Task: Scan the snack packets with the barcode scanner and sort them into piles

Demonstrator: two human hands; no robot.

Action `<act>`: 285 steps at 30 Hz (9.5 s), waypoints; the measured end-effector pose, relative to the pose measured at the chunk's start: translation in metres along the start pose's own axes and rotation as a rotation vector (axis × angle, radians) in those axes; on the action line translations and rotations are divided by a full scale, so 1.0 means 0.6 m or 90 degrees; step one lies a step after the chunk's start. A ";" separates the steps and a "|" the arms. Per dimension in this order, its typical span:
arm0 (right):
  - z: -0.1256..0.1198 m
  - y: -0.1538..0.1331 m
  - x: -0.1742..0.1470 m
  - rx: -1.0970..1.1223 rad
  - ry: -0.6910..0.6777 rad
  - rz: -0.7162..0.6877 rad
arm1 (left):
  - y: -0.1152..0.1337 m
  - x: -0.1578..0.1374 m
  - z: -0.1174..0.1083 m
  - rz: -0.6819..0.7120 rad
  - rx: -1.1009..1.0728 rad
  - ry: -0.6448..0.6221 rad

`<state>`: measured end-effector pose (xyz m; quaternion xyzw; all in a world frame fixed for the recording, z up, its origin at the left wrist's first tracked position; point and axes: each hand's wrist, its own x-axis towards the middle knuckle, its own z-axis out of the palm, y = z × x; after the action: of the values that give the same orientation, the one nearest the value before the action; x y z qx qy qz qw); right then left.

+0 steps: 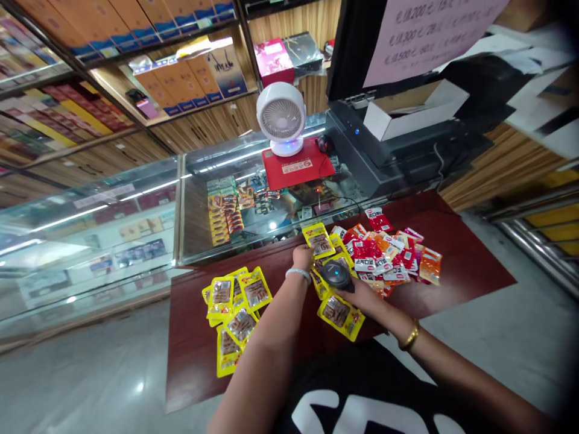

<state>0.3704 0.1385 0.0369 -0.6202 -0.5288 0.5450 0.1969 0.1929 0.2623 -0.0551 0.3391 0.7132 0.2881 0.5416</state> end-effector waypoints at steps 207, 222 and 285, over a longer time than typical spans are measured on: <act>-0.012 0.040 -0.054 -0.002 -0.111 -0.002 | -0.047 -0.233 -0.355 0.172 0.543 0.486; -0.033 0.049 -0.105 -0.018 -0.040 0.092 | -0.091 -0.276 0.029 0.369 0.680 -0.357; -0.184 0.081 -0.080 0.096 0.064 -0.062 | 0.046 -0.159 0.163 0.053 0.349 -0.068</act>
<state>0.4968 0.1159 0.0557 -0.6035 -0.5055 0.5411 0.2956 0.3100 0.2073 -0.0028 0.5165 0.7204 0.0881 0.4544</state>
